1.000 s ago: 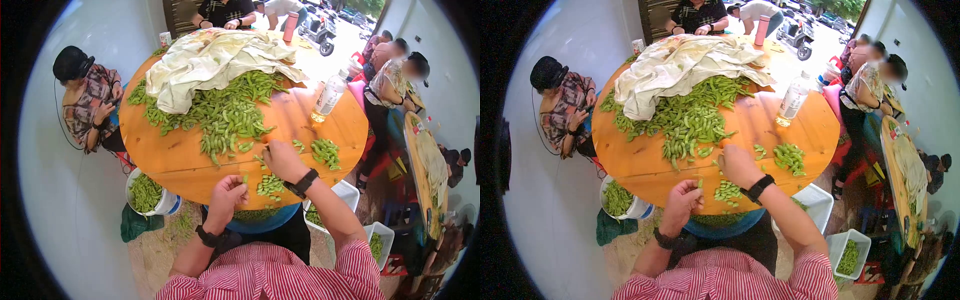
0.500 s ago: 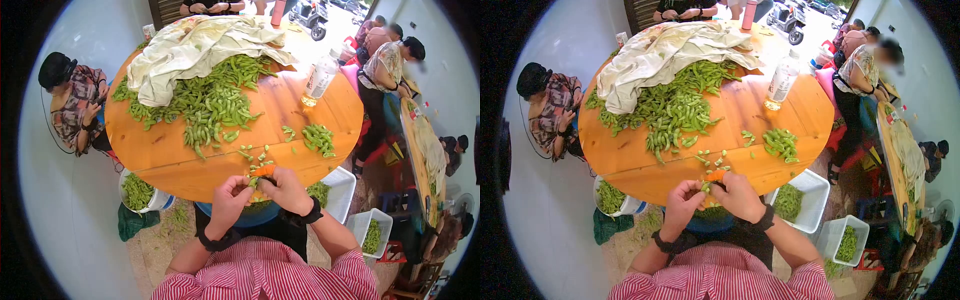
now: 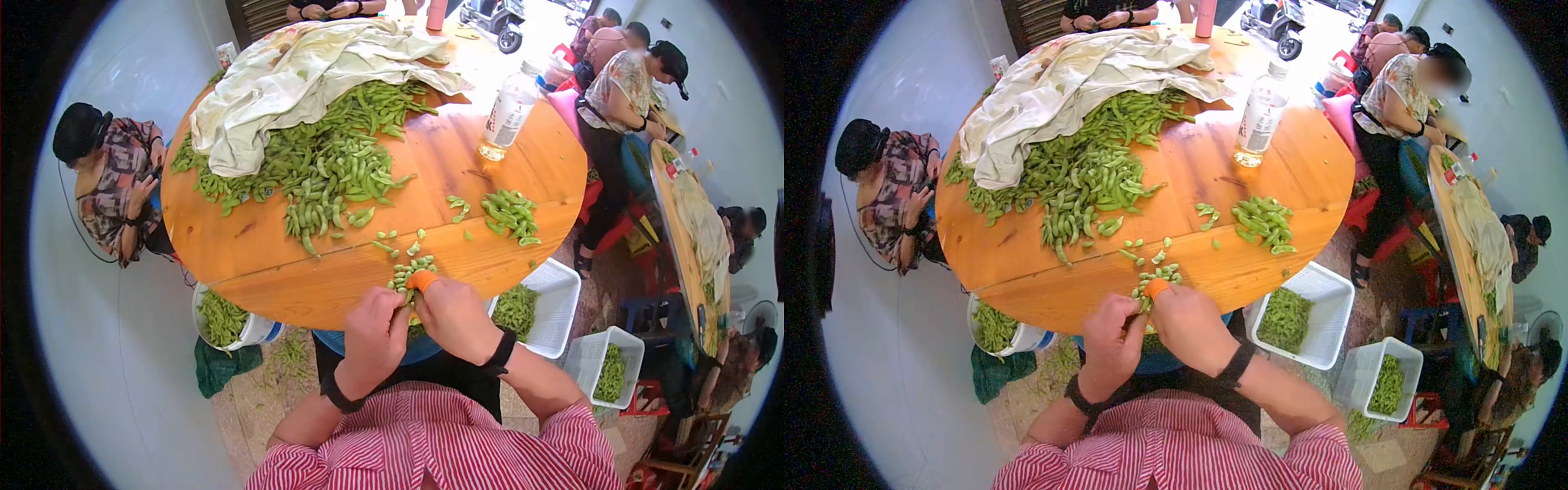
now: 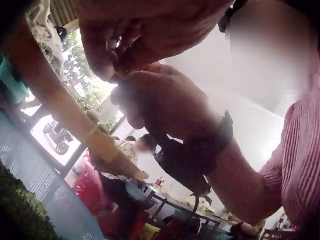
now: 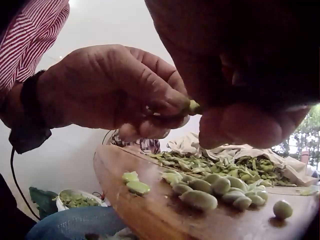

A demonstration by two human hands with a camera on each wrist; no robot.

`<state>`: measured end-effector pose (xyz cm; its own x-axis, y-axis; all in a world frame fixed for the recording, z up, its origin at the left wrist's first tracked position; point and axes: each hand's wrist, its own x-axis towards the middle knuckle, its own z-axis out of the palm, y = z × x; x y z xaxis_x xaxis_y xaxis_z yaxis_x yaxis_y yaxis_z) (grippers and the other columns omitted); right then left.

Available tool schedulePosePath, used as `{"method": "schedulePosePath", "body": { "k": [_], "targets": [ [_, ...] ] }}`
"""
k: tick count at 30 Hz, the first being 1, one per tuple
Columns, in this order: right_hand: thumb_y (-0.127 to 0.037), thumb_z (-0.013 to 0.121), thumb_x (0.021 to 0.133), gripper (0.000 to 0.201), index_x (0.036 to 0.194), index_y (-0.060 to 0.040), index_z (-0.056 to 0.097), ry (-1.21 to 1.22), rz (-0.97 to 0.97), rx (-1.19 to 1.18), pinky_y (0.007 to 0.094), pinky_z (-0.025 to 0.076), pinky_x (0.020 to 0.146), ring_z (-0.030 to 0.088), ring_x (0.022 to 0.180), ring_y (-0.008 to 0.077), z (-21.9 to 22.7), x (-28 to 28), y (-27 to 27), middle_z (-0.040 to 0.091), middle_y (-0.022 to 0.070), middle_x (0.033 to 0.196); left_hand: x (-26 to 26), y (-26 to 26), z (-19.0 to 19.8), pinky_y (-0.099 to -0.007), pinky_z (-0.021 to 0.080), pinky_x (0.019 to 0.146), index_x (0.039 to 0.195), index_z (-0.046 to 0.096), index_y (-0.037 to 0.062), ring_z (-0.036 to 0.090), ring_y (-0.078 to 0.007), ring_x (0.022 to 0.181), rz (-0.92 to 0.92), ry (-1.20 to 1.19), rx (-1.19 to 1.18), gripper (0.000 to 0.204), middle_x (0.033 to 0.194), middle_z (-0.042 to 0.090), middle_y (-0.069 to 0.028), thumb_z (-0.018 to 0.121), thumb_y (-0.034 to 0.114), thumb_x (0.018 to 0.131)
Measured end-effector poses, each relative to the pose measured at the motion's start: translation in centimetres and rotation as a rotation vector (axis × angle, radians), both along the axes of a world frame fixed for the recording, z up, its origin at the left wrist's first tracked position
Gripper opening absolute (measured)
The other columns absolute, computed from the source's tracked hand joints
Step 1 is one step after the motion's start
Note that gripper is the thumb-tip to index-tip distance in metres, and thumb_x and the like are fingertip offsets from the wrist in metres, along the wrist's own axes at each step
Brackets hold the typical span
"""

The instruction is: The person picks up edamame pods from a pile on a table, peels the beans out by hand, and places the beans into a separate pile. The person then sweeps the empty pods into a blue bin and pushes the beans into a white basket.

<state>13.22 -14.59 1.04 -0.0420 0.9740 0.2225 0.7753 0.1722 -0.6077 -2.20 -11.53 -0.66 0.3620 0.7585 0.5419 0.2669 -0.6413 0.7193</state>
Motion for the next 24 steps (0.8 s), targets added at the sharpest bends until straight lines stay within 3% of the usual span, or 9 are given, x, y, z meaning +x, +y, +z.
{"method": "schedulePosePath", "body": {
  "k": [1,4,6,8,10,14,19,22,24],
  "targets": [
    [-0.008,0.057,0.083,0.015,0.096,-0.0017,0.058,0.001,-0.006,-0.008,0.0465,0.047,0.059,0.06,0.074,0.0426,0.0,0.0,-0.1,0.06,0.022,0.076,0.0,0.0,-0.2,-0.0331,0.046,0.057,0.089,0.056,-0.0011,0.061,-0.0216,0.067,-0.003,0.0,0.0,0.016,0.073,0.055,-0.0123,0.067,-0.004,0.077],
    [-0.007,0.057,0.085,0.013,0.098,-0.0025,0.059,0.085,0.058,-0.067,0.0419,0.048,0.06,0.062,0.072,0.0392,-0.3,1.0,0.4,0.061,0.0196,0.078,-0.8,0.4,-0.5,-0.03,0.048,0.058,0.093,0.057,-0.0003,0.062,-0.0186,0.068,-0.062,-0.037,-0.344,0.014,0.076,0.059,-0.0092,0.066,-0.001,0.082],
    [-0.005,0.057,0.086,0.013,0.099,-0.0029,0.059,0.183,0.11,-0.05,0.039,0.048,0.061,0.062,0.071,0.0358,-0.1,1.7,0.8,0.061,0.0182,0.078,-1.5,1.6,0.0,-0.0268,0.05,0.059,0.096,0.058,0.0009,0.062,-0.0146,0.068,-0.278,-0.404,-1.07,0.011,0.078,0.062,-0.0059,0.064,0.003,0.087],
    [-0.004,0.057,0.087,0.013,0.1,-0.0033,0.06,0.281,0.169,-0.033,0.0361,0.048,0.062,0.062,0.07,0.0325,0.2,2.2,1.0,0.061,0.0167,0.078,-1.8,2.4,-0.5,-0.0241,0.052,0.061,0.097,0.058,0.0019,0.061,-0.0111,0.068,-0.37,-0.442,-1.106,0.008,0.079,0.063,-0.0039,0.062,0.006,0.091],
    [-0.002,0.056,0.088,0.013,0.1,-0.0033,0.06,0.398,0.238,-0.067,0.0326,0.047,0.065,0.061,0.071,0.0271,0.7,2.4,1.0,0.06,0.0147,0.078,-2.0,2.8,-0.9,-0.0237,0.052,0.06,0.098,0.058,0.0023,0.061,-0.0108,0.068,-0.585,-0.654,-1.286,0.009,0.079,0.063,-0.0045,0.062,0.007,0.091],
    [-0.003,0.057,0.086,0.012,0.097,-0.0028,0.061,0.433,0.228,-0.086,0.0339,0.047,0.062,0.061,0.069,0.0291,0.5,2.5,1.1,0.06,0.0161,0.077,-1.5,2.9,-0.2,-0.0227,0.05,0.058,0.096,0.057,0.003,0.059,-0.0092,0.068,-0.548,-0.508,-1.282,0.012,0.08,0.061,-0.0023,0.065,0.008,0.089],
    [-0.007,0.061,0.083,0.012,0.094,-0.0019,0.061,0.168,0.144,-0.088,0.0382,0.044,0.055,0.059,0.062,0.0341,1.3,2.2,0.8,0.058,0.0187,0.07,-1.0,2.6,-0.3,-0.0217,0.046,0.052,0.092,0.053,0.0045,0.052,-0.0047,0.061,-0.347,-0.132,-0.871,0.019,0.073,0.054,0.003,0.07,0.006,0.083],
    [-0.008,0.058,0.082,0.01,0.083,0.0016,0.057,0.161,0.108,-0.158,0.0465,0.046,0.061,0.059,0.073,0.0421,2.6,1.9,0.7,0.059,0.0238,0.074,-1.0,2.6,0.2,-0.0215,0.047,0.053,0.09,0.055,0.0044,0.053,-0.0042,0.061,-0.326,-0.094,-0.854,0.016,0.072,0.055,0.0026,0.069,0.006,0.083],
    [-0.008,0.058,0.083,0.01,0.084,0.0015,0.057,0.181,0.118,-0.148,0.0455,0.046,0.06,0.06,0.072,0.0414,2.4,2.0,0.8,0.059,0.0233,0.074,-1.0,2.5,0.5,-0.0202,0.046,0.053,0.089,0.057,0.0039,0.053,-0.0038,0.061,-0.33,-0.136,-0.921,0.014,0.072,0.056,0.0029,0.069,0.008,0.084]
  ]
}}
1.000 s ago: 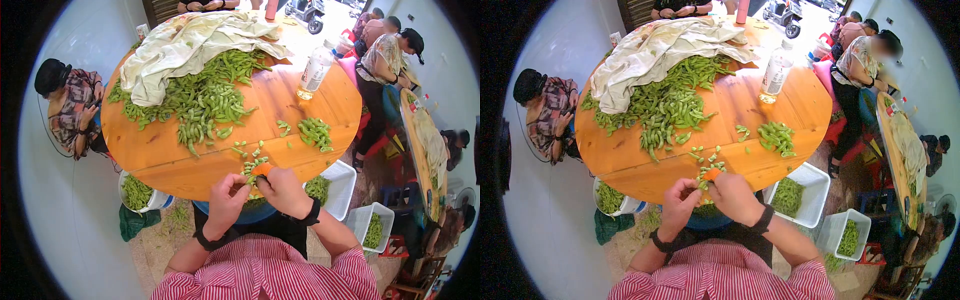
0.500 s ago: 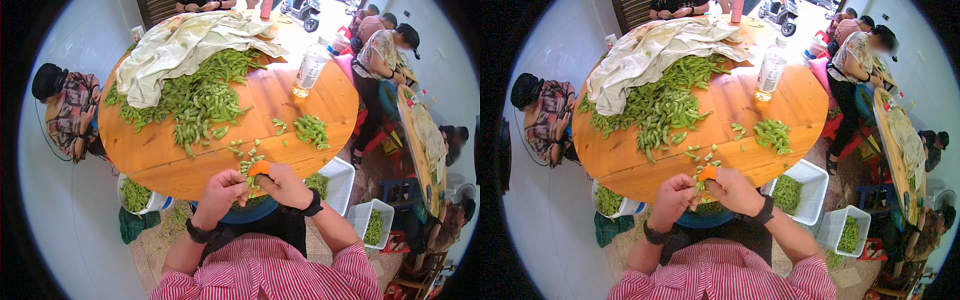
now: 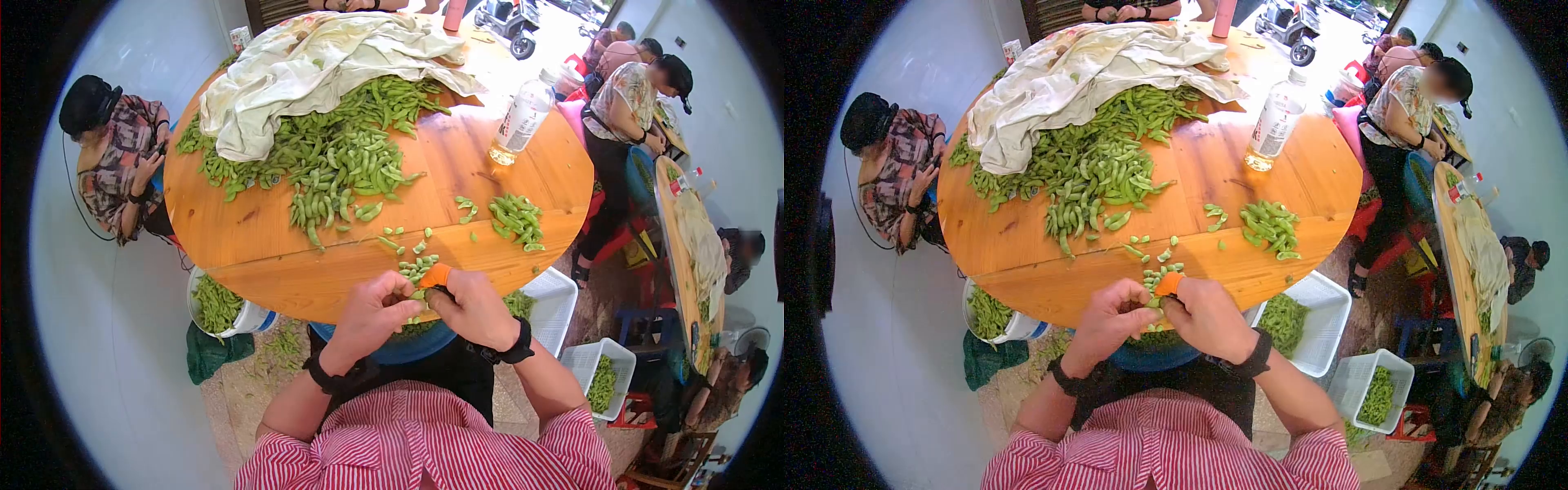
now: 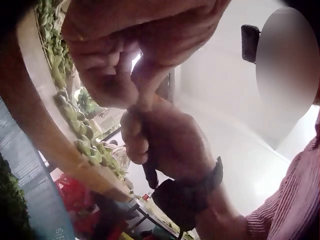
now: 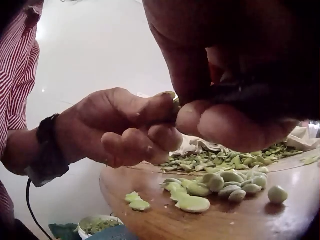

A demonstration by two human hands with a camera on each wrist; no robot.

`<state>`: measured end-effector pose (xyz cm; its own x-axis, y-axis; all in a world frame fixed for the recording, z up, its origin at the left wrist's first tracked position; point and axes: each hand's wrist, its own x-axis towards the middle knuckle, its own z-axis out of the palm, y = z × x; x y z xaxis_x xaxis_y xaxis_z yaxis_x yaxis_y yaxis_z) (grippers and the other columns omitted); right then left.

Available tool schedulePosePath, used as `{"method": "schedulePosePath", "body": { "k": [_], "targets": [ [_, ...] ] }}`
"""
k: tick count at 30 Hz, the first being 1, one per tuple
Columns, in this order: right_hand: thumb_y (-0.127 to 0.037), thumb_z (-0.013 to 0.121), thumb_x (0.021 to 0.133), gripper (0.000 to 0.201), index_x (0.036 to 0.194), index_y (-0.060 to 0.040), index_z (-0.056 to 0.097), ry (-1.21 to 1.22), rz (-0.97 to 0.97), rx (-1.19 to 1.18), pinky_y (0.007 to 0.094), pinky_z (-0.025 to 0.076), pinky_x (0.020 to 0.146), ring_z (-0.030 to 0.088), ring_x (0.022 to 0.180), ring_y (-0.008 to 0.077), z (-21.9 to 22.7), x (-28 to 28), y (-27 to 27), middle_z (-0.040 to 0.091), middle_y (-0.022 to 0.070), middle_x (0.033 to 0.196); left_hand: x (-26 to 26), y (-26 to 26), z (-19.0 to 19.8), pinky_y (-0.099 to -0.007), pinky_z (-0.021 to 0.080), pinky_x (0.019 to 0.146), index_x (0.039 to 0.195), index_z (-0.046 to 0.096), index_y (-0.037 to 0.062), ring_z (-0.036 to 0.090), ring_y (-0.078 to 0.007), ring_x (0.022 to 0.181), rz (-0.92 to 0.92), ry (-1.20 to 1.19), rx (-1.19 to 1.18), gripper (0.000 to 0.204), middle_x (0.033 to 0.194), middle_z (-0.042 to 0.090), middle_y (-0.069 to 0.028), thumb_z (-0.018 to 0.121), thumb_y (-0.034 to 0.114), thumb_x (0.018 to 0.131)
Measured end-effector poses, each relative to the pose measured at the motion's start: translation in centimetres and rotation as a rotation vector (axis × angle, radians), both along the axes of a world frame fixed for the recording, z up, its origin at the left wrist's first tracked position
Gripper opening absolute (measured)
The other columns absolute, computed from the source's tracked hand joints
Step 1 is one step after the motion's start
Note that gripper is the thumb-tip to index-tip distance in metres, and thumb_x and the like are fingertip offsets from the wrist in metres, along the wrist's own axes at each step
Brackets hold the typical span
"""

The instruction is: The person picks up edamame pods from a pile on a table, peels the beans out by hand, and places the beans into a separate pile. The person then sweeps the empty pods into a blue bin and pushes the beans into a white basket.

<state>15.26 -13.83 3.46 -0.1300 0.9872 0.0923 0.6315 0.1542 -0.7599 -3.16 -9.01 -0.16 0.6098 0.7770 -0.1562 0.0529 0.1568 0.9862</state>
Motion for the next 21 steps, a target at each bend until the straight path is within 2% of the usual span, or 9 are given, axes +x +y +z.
{"method": "schedulePosePath", "body": {
  "k": [5,7,8,10,11,13,17,19,21],
  "targets": [
    [-0.008,0.059,0.083,0.011,0.09,0.0005,0.059,0.137,0.031,-0.063,0.0412,0.047,0.059,0.06,0.069,0.0388,-0.7,0.6,0.2,0.058,0.0224,0.072,-0.3,0.2,-0.1,-0.0195,0.048,0.053,0.094,0.062,0.0018,0.057,-0.005,0.062,-0.019,-0.176,-0.221,0.013,0.075,0.061,0.0008,0.068,0.011,0.087],
    [-0.007,0.058,0.086,0.01,0.094,-0.0007,0.06,0.184,0.079,0.015,0.0363,0.048,0.06,0.061,0.065,0.0292,-1.6,0.9,0.3,0.06,0.0162,0.072,-0.6,0.2,0.0,-0.0201,0.05,0.056,0.097,0.063,0.0002,0.059,-0.007,0.063,-0.037,-0.225,-0.324,0.015,0.076,0.063,-0.001,0.065,0.014,0.091],
    [-0.007,0.058,0.086,0.01,0.094,-0.0007,0.06,0.184,0.08,0.014,0.0363,0.048,0.06,0.061,0.065,0.0292,-1.6,1.0,0.3,0.06,0.0162,0.072,-0.7,0.3,-0.1,-0.0201,0.05,0.056,0.097,0.063,0.0002,0.059,-0.007,0.063,-0.036,-0.225,-0.324,0.015,0.076,0.063,-0.001,0.065,0.014,0.091],
    [-0.005,0.056,0.089,0.008,0.096,-0.0014,0.06,0.391,0.114,-0.103,0.0332,0.049,0.061,0.061,0.066,0.018,-1.4,1.1,0.4,0.062,0.0085,0.075,-0.8,0.5,-0.3,-0.0208,0.051,0.059,0.098,0.063,-0.0005,0.06,-0.008,0.064,-0.063,-0.224,-0.362,0.018,0.077,0.064,-0.0025,0.062,0.017,0.093],
    [-0.005,0.056,0.089,0.008,0.096,-0.0014,0.06,0.39,0.116,-0.102,0.0332,0.049,0.061,0.061,0.066,0.018,-1.3,1.1,0.4,0.062,0.0085,0.075,-0.8,0.5,-0.4,-0.0208,0.051,0.059,0.098,0.063,-0.0005,0.06,-0.008,0.064,-0.061,-0.225,-0.361,0.018,0.077,0.064,-0.0025,0.062,0.017,0.093],
    [-0.003,0.054,0.091,0.009,0.098,-0.0023,0.06,0.638,0.066,-0.308,0.0303,0.049,0.063,0.058,0.069,0.0118,-1.2,1.0,0.3,0.062,0.0026,0.077,-0.7,0.6,-0.5,-0.0216,0.052,0.061,0.097,0.063,-0.0013,0.061,-0.0091,0.065,-0.062,-0.317,-0.455,0.02,0.079,0.065,-0.004,0.059,0.018,0.096],
    [-0.006,0.056,0.093,0.006,0.096,-0.0026,0.06,0.547,0.054,-0.247,0.0231,0.045,0.06,0.054,0.065,0.008,-1.8,1.1,0.9,0.057,0.0014,0.071,0.2,1.0,-1.3,-0.0224,0.052,0.06,0.098,0.063,-0.0019,0.062,-0.0104,0.065,-0.021,-0.41,-0.533,0.019,0.08,0.065,-0.0049,0.058,0.016,0.096],
    [-0.009,0.058,0.093,0.008,0.096,-0.0018,0.06,0.227,0.042,0.07,0.0239,0.043,0.059,0.053,0.064,0.0077,-2.0,0.8,0.8,0.056,0.0,0.068,0.8,1.1,-1.8,-0.0227,0.052,0.06,0.099,0.063,-0.0022,0.062,-0.0111,0.066,0.16,-0.368,-0.35,0.019,0.082,0.066,-0.0053,0.058,0.016,0.096],
    [-0.01,0.059,0.092,0.01,0.096,-0.0014,0.06,0.203,-0.017,0.06,0.0247,0.043,0.058,0.053,0.064,0.0077,-2.2,1.0,0.6,0.056,-0.0001,0.068,0.8,1.9,-2.7,-0.0226,0.052,0.059,0.1,0.063,-0.0021,0.062,-0.0111,0.066,0.22,-0.363,-0.301,0.019,0.082,0.066,-0.0052,0.058,0.016,0.096]
  ]
}}
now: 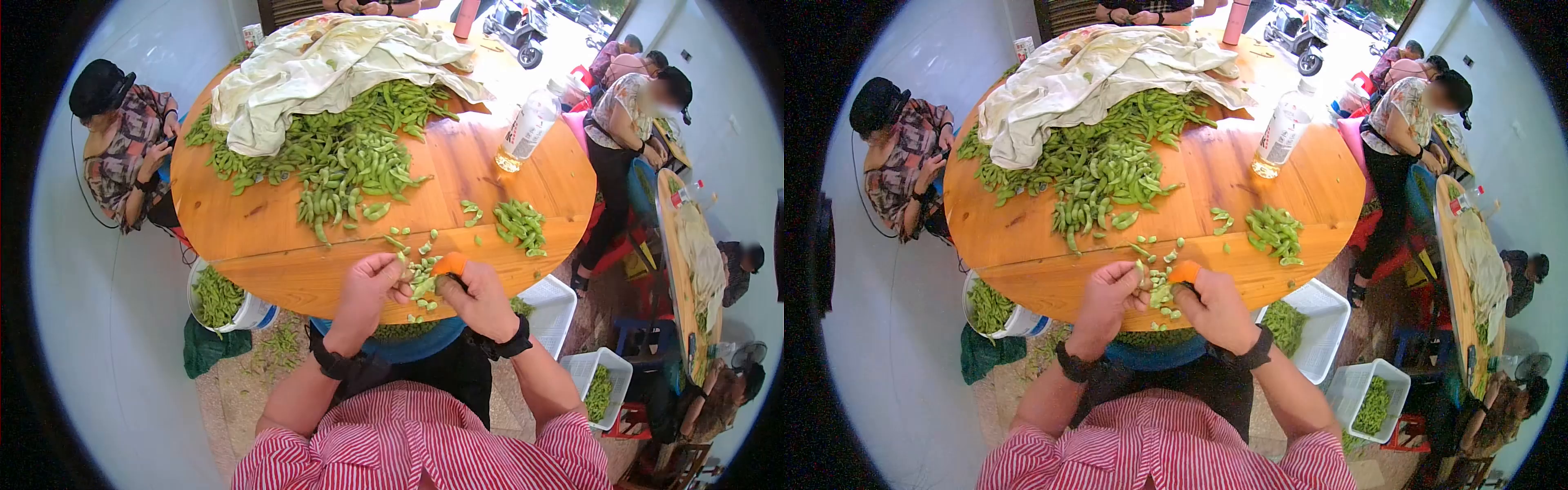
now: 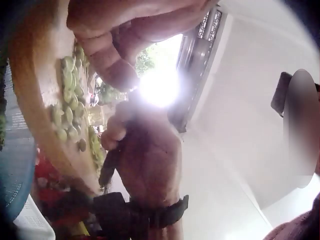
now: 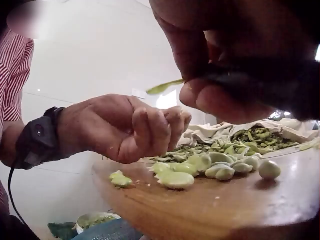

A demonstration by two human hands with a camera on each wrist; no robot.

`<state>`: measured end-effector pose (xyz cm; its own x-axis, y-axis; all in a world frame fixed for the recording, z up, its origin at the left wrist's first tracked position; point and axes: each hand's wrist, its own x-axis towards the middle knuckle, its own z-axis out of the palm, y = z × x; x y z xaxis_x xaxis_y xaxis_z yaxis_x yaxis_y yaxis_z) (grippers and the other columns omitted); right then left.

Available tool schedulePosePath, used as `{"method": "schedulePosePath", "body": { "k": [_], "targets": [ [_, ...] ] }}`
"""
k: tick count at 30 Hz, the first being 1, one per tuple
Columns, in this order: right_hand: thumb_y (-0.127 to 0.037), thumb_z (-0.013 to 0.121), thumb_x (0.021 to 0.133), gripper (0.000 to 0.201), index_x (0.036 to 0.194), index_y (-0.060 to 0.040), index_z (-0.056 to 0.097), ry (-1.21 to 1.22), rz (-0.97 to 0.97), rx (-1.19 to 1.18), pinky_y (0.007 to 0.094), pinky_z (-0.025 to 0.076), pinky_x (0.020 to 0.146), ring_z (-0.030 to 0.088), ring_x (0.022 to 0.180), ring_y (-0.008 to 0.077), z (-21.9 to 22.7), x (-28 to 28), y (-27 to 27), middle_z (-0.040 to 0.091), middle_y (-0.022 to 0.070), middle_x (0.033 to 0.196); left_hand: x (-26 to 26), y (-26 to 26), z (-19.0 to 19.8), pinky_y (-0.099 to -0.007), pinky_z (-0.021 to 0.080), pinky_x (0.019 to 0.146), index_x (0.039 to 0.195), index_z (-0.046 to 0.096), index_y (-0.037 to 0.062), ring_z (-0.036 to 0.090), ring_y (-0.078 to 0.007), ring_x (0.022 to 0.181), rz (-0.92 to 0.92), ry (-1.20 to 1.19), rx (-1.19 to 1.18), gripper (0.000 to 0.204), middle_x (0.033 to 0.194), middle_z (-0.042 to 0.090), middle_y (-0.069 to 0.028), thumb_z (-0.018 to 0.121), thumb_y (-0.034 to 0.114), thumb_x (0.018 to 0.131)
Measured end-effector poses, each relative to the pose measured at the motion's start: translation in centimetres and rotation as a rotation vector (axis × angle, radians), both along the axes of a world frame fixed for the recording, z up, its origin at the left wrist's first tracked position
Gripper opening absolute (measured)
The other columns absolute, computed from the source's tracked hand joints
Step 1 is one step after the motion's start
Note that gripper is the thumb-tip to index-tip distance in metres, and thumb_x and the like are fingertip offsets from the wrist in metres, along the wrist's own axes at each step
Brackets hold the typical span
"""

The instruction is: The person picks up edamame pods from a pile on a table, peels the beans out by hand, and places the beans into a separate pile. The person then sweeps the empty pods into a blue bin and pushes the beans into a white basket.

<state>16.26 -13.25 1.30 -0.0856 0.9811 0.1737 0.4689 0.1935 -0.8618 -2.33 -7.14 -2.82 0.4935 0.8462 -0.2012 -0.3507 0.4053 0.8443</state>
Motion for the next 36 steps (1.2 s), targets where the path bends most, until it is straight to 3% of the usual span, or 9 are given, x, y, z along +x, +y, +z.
{"method": "schedulePosePath", "body": {
  "k": [5,8,10,14,16,26,29,34,36],
  "targets": [
    [-0.016,0.065,0.089,0.015,0.09,-0.002,0.059,-0.018,-0.13,-0.028,0.0299,0.041,0.053,0.048,0.055,0.0119,-0.1,1.1,0.3,0.052,0.0082,0.063,-0.6,0.1,0.6,-0.0226,0.051,0.058,0.101,0.063,-0.0014,0.063,-0.0111,0.066,-0.046,0.039,-0.01,0.02,0.082,0.066,-0.0049,0.057,0.017,0.097],
    [-0.017,0.067,0.088,0.017,0.087,-0.0014,0.06,0.056,-0.119,-0.111,0.0274,0.04,0.051,0.045,0.056,0.0081,-0.2,0.8,0.2,0.051,0.0036,0.061,-0.3,-0.4,1.0,-0.0228,0.051,0.057,0.103,0.063,-0.0005,0.062,-0.0112,0.065,-0.149,-0.061,-0.138,0.02,0.082,0.065,-0.0047,0.057,0.018,0.097],
    [-0.016,0.067,0.09,0.016,0.097,-0.0028,0.065,0.2,-0.065,-0.202,0.0192,0.043,0.054,0.053,0.061,0.0023,-0.8,0.4,0.3,0.063,-0.0043,0.076,-0.3,-0.5,1.2,-0.0228,0.051,0.057,0.101,0.061,0.0004,0.061,-0.0114,0.064,-0.272,-0.124,-0.19,0.019,0.082,0.065,-0.0046,0.057,0.019,0.097],
    [-0.016,0.067,0.09,0.014,0.097,-0.0033,0.066,0.349,-0.028,-0.336,0.0187,0.045,0.055,0.054,0.062,0.0019,0.3,-0.2,0.3,0.064,-0.0044,0.077,-0.2,-0.3,1.2,-0.0227,0.051,0.056,0.101,0.058,0.0016,0.061,-0.0112,0.063,-0.29,-0.143,-0.213,0.017,0.081,0.064,-0.0049,0.058,0.018,0.097],
    [-0.018,0.068,0.087,0.018,0.087,-0.0005,0.064,0.387,-0.057,-0.302,0.024,0.041,0.054,0.048,0.06,0.0041,0.2,-0.5,0.3,0.058,-0.0034,0.068,0.0,-0.4,1.2,-0.0228,0.051,0.055,0.1,0.055,0.0024,0.061,-0.011,0.063,-0.258,-0.033,-0.148,0.016,0.08,0.064,-0.0051,0.057,0.018,0.097],
    [-0.016,0.066,0.085,0.017,0.089,0.0012,0.065,0.201,-0.09,-0.207,0.0257,0.044,0.056,0.05,0.063,0.0042,0.7,-0.8,0.8,0.06,0.0021,0.066,0.9,-2.0,3.3,-0.0237,0.05,0.054,0.113,0.052,-0.0014,0.061,-0.0097,0.063,-0.102,0.345,0.381,0.019,0.079,0.062,-0.0055,0.046,0.009,0.098],
    [-0.018,0.067,0.083,0.021,0.088,0.0022,0.064,0.16,-0.114,-0.205,0.029,0.045,0.056,0.056,0.06,0.0101,0.6,-0.9,1.1,0.062,0.0085,0.066,1.1,-2.0,3.3,-0.0235,0.049,0.052,0.113,0.052,-0.0028,0.06,-0.0095,0.06,-0.093,0.458,0.426,0.02,0.077,0.061,-0.0061,0.044,0.008,0.099],
    [-0.02,0.064,0.081,0.025,0.08,0.005,0.06,-0.196,-0.148,-0.074,0.0394,0.046,0.056,0.06,0.06,0.0341,0.6,-0.9,1.6,0.057,0.0243,0.068,1.1,-1.7,2.4,-0.0332,0.048,0.053,0.107,0.054,-0.0011,0.062,-0.0211,0.055,-0.024,0.513,0.613,0.014,0.072,0.063,-0.0142,0.049,0.007,0.096],
    [-0.02,0.064,0.08,0.025,0.079,0.0051,0.06,-0.225,-0.139,-0.058,0.0404,0.046,0.056,0.06,0.062,0.0361,0.5,-0.4,2.1,0.057,0.0249,0.068,1.2,-1.1,1.4,-0.0356,0.049,0.057,0.104,0.055,-0.0012,0.063,-0.0254,0.06,0.008,0.495,0.669,0.013,0.075,0.063,-0.0159,0.05,0.005,0.095]
  ]
}}
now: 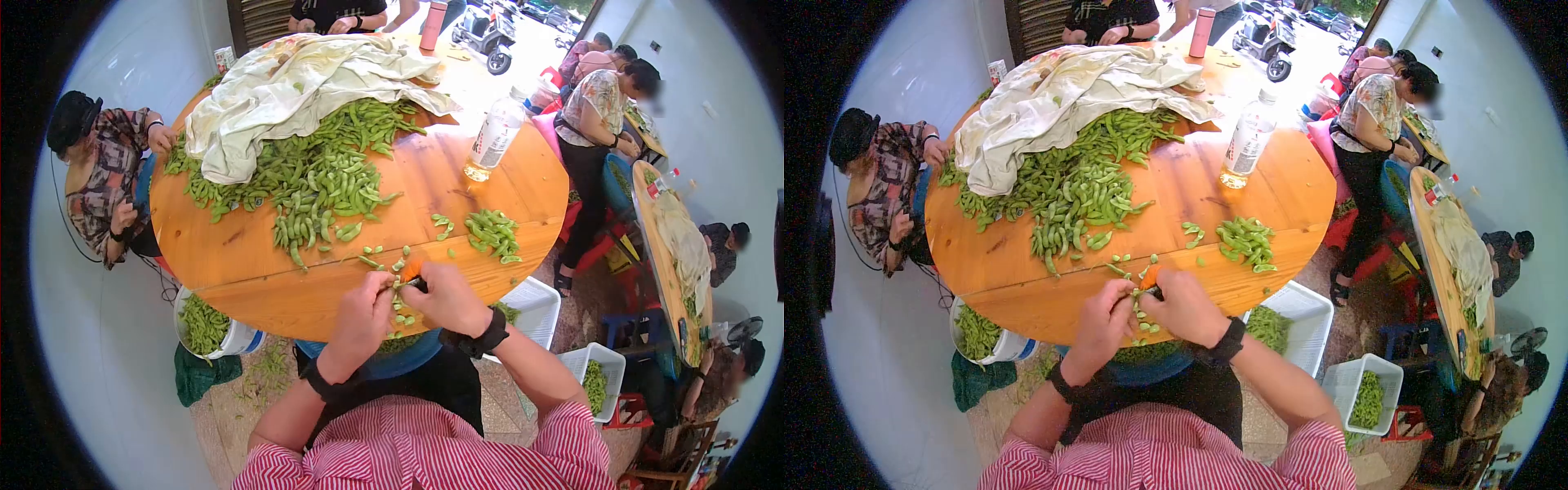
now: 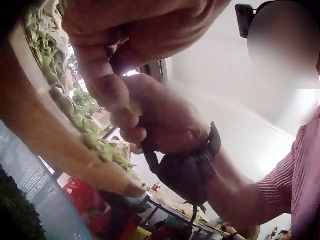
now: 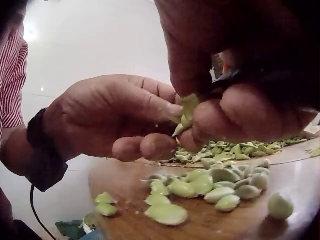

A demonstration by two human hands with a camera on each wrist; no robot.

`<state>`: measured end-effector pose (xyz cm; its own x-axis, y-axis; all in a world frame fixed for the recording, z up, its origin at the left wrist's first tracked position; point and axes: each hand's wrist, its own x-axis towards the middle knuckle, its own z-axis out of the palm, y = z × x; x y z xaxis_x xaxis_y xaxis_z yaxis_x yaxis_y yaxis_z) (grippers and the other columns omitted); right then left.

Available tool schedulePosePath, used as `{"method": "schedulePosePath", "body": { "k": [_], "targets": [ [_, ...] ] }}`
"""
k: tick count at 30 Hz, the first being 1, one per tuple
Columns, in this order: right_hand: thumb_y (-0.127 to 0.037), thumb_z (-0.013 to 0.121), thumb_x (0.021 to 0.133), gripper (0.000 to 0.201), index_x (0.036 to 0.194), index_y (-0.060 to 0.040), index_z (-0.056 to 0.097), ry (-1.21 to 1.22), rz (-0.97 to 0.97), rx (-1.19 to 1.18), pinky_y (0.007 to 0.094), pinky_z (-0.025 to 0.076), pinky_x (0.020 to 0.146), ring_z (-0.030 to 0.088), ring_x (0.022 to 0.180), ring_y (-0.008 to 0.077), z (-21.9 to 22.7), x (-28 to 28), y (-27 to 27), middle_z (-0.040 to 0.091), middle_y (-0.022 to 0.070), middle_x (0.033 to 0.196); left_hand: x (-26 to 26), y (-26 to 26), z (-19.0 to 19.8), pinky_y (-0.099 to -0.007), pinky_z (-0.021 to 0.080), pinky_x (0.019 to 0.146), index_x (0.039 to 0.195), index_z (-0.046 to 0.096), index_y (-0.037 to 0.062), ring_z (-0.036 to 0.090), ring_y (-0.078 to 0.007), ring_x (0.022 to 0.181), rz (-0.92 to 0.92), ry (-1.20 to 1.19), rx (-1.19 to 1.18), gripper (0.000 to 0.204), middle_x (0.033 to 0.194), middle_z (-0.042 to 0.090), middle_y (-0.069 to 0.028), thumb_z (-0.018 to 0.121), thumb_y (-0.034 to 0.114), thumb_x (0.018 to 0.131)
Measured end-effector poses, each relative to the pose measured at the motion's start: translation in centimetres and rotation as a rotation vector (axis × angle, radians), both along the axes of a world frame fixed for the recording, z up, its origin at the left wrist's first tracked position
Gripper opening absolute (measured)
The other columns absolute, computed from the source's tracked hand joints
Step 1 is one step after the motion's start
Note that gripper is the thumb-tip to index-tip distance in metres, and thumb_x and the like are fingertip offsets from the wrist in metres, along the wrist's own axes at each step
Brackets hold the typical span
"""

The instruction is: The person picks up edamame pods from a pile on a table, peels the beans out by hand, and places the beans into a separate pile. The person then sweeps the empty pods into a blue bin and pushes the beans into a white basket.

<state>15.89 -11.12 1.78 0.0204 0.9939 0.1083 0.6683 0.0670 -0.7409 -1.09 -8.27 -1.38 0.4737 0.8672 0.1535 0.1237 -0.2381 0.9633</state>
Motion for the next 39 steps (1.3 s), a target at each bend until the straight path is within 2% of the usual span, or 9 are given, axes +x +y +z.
{"method": "schedulePosePath", "body": {
  "k": [5,8,10,13,16,23,28,36,39],
  "targets": [
    [-0.02,0.064,0.079,0.025,0.08,0.0052,0.059,-0.08,-0.047,-0.106,0.0451,0.047,0.06,0.061,0.068,0.0418,1.7,3.7,2.9,0.059,0.0269,0.071,-1.2,1.0,0.4,-0.0408,0.049,0.068,0.1,0.057,-0.0013,0.064,-0.0351,0.079,0.038,0.132,0.182,0.011,0.088,0.064,-0.0188,0.053,0.001,0.09],
    [-0.02,0.065,0.079,0.026,0.079,0.0051,0.061,-0.33,-0.113,0.148,0.0417,0.047,0.057,0.061,0.06,0.0356,-0.3,7.1,5.2,0.059,0.0232,0.062,-1.8,1.3,0.5,-0.0423,0.049,0.072,0.1,0.058,-0.0006,0.062,-0.037,0.086,0.002,0.223,0.386,0.014,0.091,0.063,-0.0185,0.056,0.0,0.086],
    [-0.022,0.065,0.081,0.024,0.088,0.0004,0.064,-0.452,-0.128,0.009,0.0436,0.049,0.066,0.063,0.072,0.0376,-0.1,7.7,5.9,0.063,0.022,0.074,-2.0,1.6,0.0,-0.0427,0.049,0.073,0.101,0.06,-0.0001,0.061,-0.037,0.085,-0.017,0.19,0.466,0.017,0.091,0.063,-0.0178,0.057,0.0,0.084],
    [-0.026,0.063,0.084,0.025,0.095,-0.0033,0.063,-0.639,-0.113,0.037,0.0449,0.05,0.072,0.063,0.081,0.0371,0.2,7.0,6.4,0.063,0.0204,0.088,-2.3,2.7,-0.2,-0.0422,0.05,0.074,0.105,0.06,0.0012,0.061,-0.037,0.085,-0.02,0.258,0.469,0.022,0.093,0.06,-0.0177,0.057,0.0,0.083],
    [-0.028,0.062,0.085,0.027,0.097,-0.0041,0.063,-0.63,-0.107,-0.026,0.0466,0.049,0.076,0.061,0.088,0.0377,-0.4,6.7,6.3,0.061,0.0194,0.096,-2.6,3.6,0.8,-0.0423,0.05,0.075,0.108,0.06,0.0027,0.06,-0.0363,0.087,0.052,0.416,0.522,0.026,0.098,0.058,-0.0165,0.057,0.0,0.083],
    [-0.027,0.065,0.082,0.024,0.09,-0.0044,0.059,-0.726,-0.147,0.021,0.0479,0.05,0.07,0.063,0.08,0.0383,-0.2,9.9,4.4,0.06,0.0193,0.09,-2.4,4.4,1.3,-0.0427,0.049,0.078,0.111,0.06,0.0058,0.059,-0.0361,0.093,0.029,0.566,0.484,0.029,0.103,0.056,-0.0153,0.063,0.007,0.082],
    [-0.023,0.064,0.081,0.023,0.078,-0.0006,0.061,-0.447,-0.114,-0.024,0.046,0.05,0.07,0.063,0.08,0.0371,0.3,8.1,2.2,0.064,0.0191,0.083,-2.1,5.2,0.1,-0.0419,0.048,0.073,0.102,0.061,0.0066,0.059,-0.0345,0.088,0.053,0.616,0.498,0.021,0.095,0.055,-0.0145,0.066,0.013,0.082],
    [-0.015,0.067,0.079,0.017,0.085,0.0002,0.067,-0.516,-0.069,-0.015,0.0441,0.05,0.067,0.064,0.074,0.0359,-1.0,6.0,2.1,0.065,0.0195,0.08,-2.4,4.9,0.5,-0.043,0.047,0.072,0.091,0.06,0.0043,0.059,-0.0346,0.085,0.127,0.542,0.487,0.012,0.091,0.056,-0.0143,0.062,0.015,0.086],
    [-0.015,0.067,0.08,0.017,0.088,0.0004,0.067,-0.268,0.151,-0.012,0.0416,0.05,0.066,0.064,0.072,0.0354,-0.7,5.3,2.5,0.065,0.0201,0.077,-1.8,5.4,0.8,-0.0445,0.047,0.071,0.09,0.06,0.003,0.059,-0.0349,0.086,0.157,0.531,0.493,0.013,0.091,0.059,-0.0155,0.059,0.016,0.088]
  ]
}}
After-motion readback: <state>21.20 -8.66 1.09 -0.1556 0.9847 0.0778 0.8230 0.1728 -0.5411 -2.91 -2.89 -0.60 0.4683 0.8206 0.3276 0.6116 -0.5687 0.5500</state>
